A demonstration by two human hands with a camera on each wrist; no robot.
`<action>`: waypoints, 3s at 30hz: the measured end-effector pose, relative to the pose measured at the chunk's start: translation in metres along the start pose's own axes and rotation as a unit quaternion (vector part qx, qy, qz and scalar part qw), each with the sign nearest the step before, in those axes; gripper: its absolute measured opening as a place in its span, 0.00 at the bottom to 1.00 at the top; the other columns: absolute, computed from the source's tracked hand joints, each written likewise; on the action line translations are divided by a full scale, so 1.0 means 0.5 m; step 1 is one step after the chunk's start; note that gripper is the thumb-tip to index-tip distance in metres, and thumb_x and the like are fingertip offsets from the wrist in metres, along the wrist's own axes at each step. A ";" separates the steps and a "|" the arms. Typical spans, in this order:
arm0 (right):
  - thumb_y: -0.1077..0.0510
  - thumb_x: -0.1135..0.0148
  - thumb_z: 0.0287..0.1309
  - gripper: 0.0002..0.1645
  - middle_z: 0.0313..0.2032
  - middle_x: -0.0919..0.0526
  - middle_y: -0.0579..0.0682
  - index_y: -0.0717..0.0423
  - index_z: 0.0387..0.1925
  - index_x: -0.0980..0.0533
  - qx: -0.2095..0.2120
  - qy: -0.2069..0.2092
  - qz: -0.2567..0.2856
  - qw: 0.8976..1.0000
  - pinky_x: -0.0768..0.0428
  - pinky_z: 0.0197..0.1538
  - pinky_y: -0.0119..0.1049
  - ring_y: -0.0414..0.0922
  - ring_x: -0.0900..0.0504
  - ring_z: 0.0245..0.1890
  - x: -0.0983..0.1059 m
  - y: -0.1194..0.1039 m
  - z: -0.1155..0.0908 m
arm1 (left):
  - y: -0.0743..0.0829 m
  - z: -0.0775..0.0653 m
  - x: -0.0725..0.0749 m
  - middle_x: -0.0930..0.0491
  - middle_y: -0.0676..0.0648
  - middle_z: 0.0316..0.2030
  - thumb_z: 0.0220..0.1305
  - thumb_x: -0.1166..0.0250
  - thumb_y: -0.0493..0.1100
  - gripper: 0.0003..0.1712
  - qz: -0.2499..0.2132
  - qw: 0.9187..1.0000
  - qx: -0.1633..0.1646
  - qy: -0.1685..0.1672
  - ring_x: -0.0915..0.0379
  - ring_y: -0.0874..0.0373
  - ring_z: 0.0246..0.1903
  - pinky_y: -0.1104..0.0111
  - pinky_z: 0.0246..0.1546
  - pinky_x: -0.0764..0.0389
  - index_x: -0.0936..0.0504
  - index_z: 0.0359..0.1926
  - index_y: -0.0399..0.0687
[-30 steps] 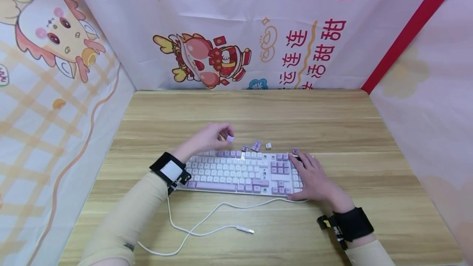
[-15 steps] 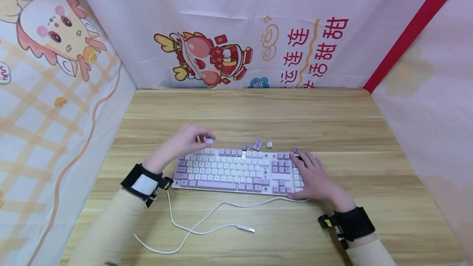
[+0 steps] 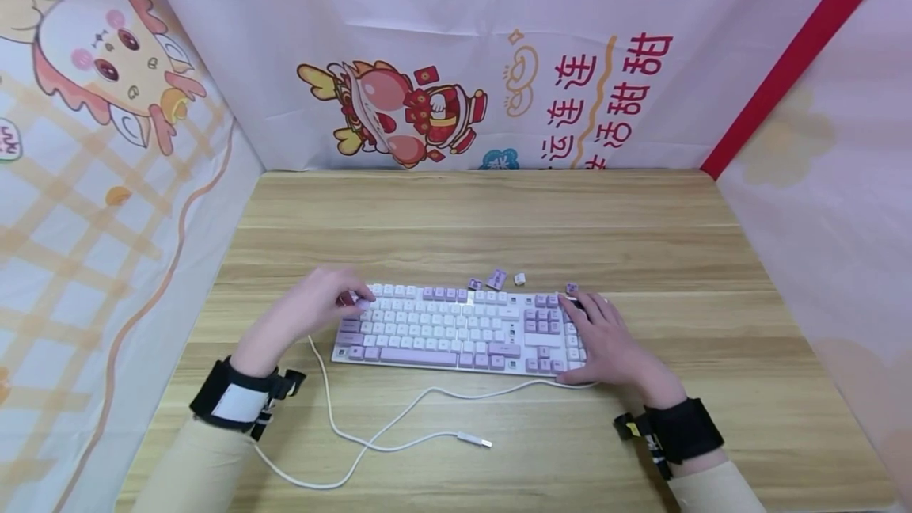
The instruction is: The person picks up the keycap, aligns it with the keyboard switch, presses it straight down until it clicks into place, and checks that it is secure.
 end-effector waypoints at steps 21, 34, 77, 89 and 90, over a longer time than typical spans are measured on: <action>0.26 0.23 0.31 0.79 0.76 0.49 0.64 0.55 0.78 0.51 -0.008 -0.011 0.010 1.000 0.50 0.74 0.68 0.66 0.50 0.74 -0.010 0.011 0.002 | -0.033 -0.081 -0.047 0.14 0.55 0.30 0.51 0.25 0.33 0.10 0.010 0.999 0.024 -0.037 0.21 0.63 0.31 0.70 0.33 0.19 0.13 0.31 0.52; 0.26 0.23 0.31 0.79 0.76 0.49 0.64 0.55 0.78 0.51 -0.012 -0.015 0.012 1.000 0.50 0.74 0.68 0.66 0.50 0.75 -0.009 0.009 0.002 | -0.036 -0.077 -0.072 0.16 0.56 0.27 0.48 0.22 0.37 0.09 0.052 0.995 0.052 -0.060 0.28 0.66 0.27 0.69 0.31 0.23 0.14 0.26 0.53; 0.27 0.23 0.33 0.76 0.76 0.47 0.65 0.56 0.77 0.49 -0.015 -0.012 0.005 1.000 0.47 0.73 0.69 0.68 0.48 0.73 -0.003 -0.001 -0.002 | -0.076 -0.040 -0.086 0.18 0.55 0.25 0.46 0.23 0.35 0.10 -0.007 0.989 0.082 -0.126 0.26 0.63 0.27 0.70 0.31 0.22 0.16 0.23 0.53; 0.27 0.23 0.33 0.77 0.77 0.50 0.64 0.55 0.78 0.50 -0.020 -0.019 0.005 1.000 0.49 0.74 0.68 0.66 0.50 0.74 -0.009 0.003 0.000 | -0.094 -0.016 -0.091 0.20 0.54 0.22 0.43 0.21 0.36 0.11 -0.021 0.978 0.106 -0.180 0.27 0.61 0.24 0.71 0.28 0.26 0.16 0.20 0.52; 0.27 0.23 0.33 0.77 0.77 0.50 0.63 0.55 0.78 0.50 -0.020 -0.019 0.005 1.000 0.49 0.74 0.67 0.66 0.50 0.74 -0.009 0.002 0.000 | -0.098 -0.017 -0.091 0.19 0.54 0.22 0.42 0.21 0.36 0.11 -0.024 0.978 0.106 -0.178 0.27 0.61 0.24 0.71 0.28 0.26 0.16 0.20 0.52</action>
Point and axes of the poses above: each hand's wrist, its own z-axis towards the middle knuckle, its own x-axis out of the back of the hand, y = z × x, the point moved 9 cm from there along z, towards the middle knuckle
